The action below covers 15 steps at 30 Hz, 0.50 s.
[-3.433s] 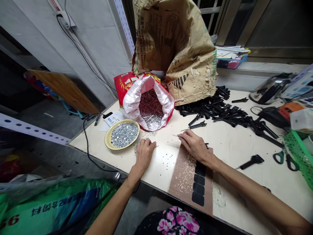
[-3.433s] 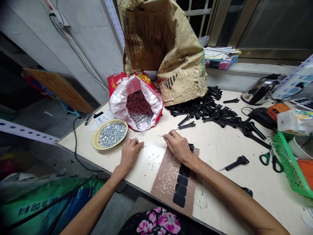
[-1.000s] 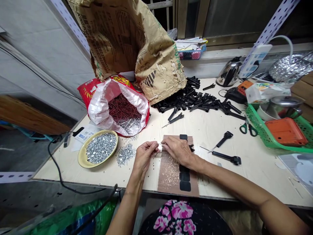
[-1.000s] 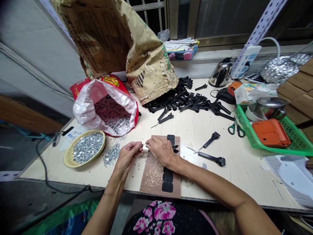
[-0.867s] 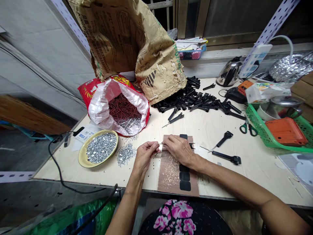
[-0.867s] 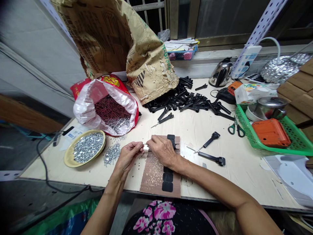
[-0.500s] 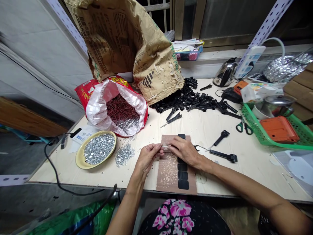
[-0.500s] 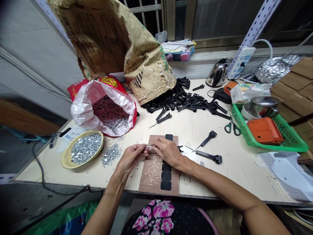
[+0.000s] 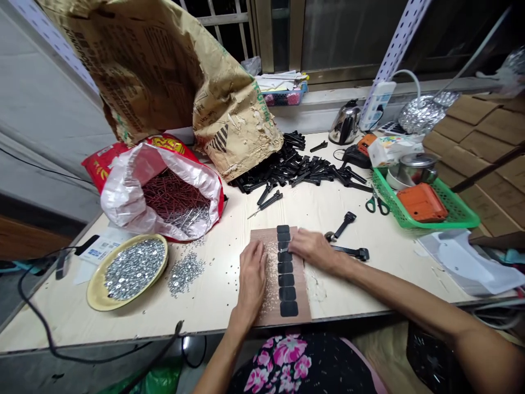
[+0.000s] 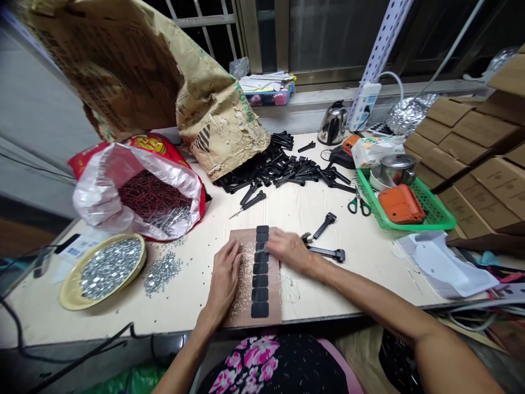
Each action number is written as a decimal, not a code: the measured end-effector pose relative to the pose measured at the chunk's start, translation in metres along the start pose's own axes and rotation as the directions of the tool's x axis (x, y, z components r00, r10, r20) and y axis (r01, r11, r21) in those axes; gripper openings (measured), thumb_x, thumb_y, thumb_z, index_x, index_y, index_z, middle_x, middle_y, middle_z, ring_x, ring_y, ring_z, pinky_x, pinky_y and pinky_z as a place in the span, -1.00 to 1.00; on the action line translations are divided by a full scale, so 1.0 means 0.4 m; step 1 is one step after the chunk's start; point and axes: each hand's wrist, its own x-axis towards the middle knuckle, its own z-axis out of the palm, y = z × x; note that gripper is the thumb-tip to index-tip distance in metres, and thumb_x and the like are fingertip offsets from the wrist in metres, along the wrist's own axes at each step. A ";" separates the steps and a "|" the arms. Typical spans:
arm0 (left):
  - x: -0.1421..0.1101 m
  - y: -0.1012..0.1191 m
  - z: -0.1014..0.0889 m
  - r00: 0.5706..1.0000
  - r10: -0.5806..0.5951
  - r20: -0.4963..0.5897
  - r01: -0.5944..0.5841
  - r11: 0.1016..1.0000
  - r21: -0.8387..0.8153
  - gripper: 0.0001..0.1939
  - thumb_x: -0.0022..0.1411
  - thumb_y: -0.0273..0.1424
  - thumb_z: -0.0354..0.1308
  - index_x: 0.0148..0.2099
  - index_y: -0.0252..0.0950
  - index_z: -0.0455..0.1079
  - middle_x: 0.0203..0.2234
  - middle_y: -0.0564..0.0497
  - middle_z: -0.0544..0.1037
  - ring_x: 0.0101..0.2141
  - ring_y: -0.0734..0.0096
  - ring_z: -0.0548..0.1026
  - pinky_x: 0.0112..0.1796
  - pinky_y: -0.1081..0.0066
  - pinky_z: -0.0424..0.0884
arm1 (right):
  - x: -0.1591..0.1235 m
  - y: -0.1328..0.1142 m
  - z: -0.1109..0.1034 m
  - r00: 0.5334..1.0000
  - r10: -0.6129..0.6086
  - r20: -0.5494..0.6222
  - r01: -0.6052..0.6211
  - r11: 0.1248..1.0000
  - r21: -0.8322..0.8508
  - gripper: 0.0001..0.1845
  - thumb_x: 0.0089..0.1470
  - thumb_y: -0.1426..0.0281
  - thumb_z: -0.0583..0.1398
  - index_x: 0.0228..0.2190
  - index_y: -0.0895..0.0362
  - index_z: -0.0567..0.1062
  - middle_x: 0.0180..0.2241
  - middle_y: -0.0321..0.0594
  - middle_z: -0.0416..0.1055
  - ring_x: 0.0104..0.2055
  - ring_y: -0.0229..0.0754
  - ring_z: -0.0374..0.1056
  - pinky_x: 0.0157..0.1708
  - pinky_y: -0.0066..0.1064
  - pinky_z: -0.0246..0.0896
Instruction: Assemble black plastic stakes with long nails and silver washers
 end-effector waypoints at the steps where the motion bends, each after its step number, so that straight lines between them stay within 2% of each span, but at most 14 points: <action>1: -0.006 -0.009 0.009 0.999 0.030 0.015 -0.030 0.999 0.024 -0.63 0.26 -0.35 -0.01 0.08 -0.28 0.37 0.07 -0.19 0.36 0.12 0.10 0.24 0.14 0.05 0.11 | -0.008 -0.006 0.004 0.993 -0.113 0.023 0.113 0.994 0.007 -0.74 0.25 0.43 0.01 -0.39 0.17 0.45 -0.45 -0.27 0.35 -0.36 -0.28 0.18 -0.43 -0.46 0.07; 2: -0.010 -0.018 0.017 0.998 0.049 0.027 -0.050 0.998 0.037 -0.63 0.27 -0.37 -0.02 0.09 -0.29 0.36 0.09 -0.21 0.34 0.14 0.09 0.22 0.14 0.03 0.10 | -0.014 -0.010 0.006 0.980 -0.196 0.038 0.195 0.981 0.020 -0.75 0.25 0.45 0.01 -0.40 0.16 0.44 -0.46 -0.29 0.34 -0.38 -0.29 0.17 -0.45 -0.47 0.06; 3: -0.013 -0.026 0.024 0.998 0.059 0.032 -0.061 0.997 0.044 -0.63 0.27 -0.38 -0.04 0.09 -0.30 0.35 0.10 -0.21 0.33 0.15 0.09 0.20 0.15 0.02 0.09 | -0.017 -0.011 0.007 0.974 -0.223 0.041 0.222 0.975 0.029 -0.74 0.25 0.46 0.00 -0.40 0.16 0.44 -0.47 -0.30 0.33 -0.39 -0.30 0.17 -0.46 -0.48 0.06; 4: -0.015 -0.033 0.029 0.997 0.065 0.032 -0.066 0.997 0.047 -0.63 0.27 -0.39 -0.05 0.10 -0.30 0.34 0.11 -0.21 0.32 0.16 0.09 0.19 0.15 0.02 0.09 | -0.018 -0.009 0.006 0.980 -0.199 0.031 0.198 0.980 0.030 -0.71 0.27 0.45 -0.03 -0.39 0.17 0.44 -0.47 -0.30 0.32 -0.39 -0.31 0.17 -0.47 -0.49 0.06; 7: -0.014 -0.045 0.036 0.998 0.063 0.019 -0.064 0.997 0.035 -0.63 0.26 -0.40 -0.04 0.09 -0.27 0.35 0.10 -0.20 0.33 0.15 0.08 0.21 0.15 -0.01 0.09 | -0.016 0.002 0.000 1.000 0.003 -0.024 -0.002 1.000 0.005 -0.57 0.30 0.42 -0.16 -0.37 0.21 0.45 -0.44 -0.24 0.32 -0.38 -0.31 0.19 -0.47 -0.49 0.10; 8: -0.012 -0.045 0.037 0.998 0.060 0.018 -0.060 0.998 0.030 -0.64 0.26 -0.40 -0.03 0.08 -0.27 0.35 0.10 -0.20 0.34 0.14 0.07 0.22 0.15 -0.02 0.09 | -0.016 0.004 -0.001 1.000 0.019 -0.022 -0.019 1.000 0.004 -0.55 0.30 0.42 -0.18 -0.37 0.21 0.45 -0.43 -0.24 0.32 -0.38 -0.31 0.19 -0.47 -0.49 0.11; 11: -0.010 -0.042 0.036 0.999 0.050 0.010 -0.050 0.999 0.010 -0.65 0.25 -0.42 -0.03 0.06 -0.26 0.37 0.09 -0.19 0.35 0.14 0.09 0.23 0.15 0.00 0.08 | -0.019 0.001 -0.003 0.998 -0.061 0.034 0.060 0.998 0.029 -0.63 0.28 0.42 -0.10 -0.41 0.14 0.44 -0.46 -0.28 0.30 -0.40 -0.31 0.18 -0.49 -0.51 0.13; 15: -0.011 -0.032 0.034 0.999 0.031 0.020 -0.030 0.999 -0.018 -0.64 0.24 -0.42 -0.02 0.06 -0.26 0.37 0.10 -0.18 0.33 0.15 0.09 0.21 0.16 0.03 0.05 | -0.015 0.014 -0.015 0.997 -0.053 0.052 0.052 0.998 0.023 -0.67 0.27 0.43 -0.09 -0.42 0.15 0.40 -0.44 -0.27 0.29 -0.36 -0.27 0.17 -0.50 -0.48 0.15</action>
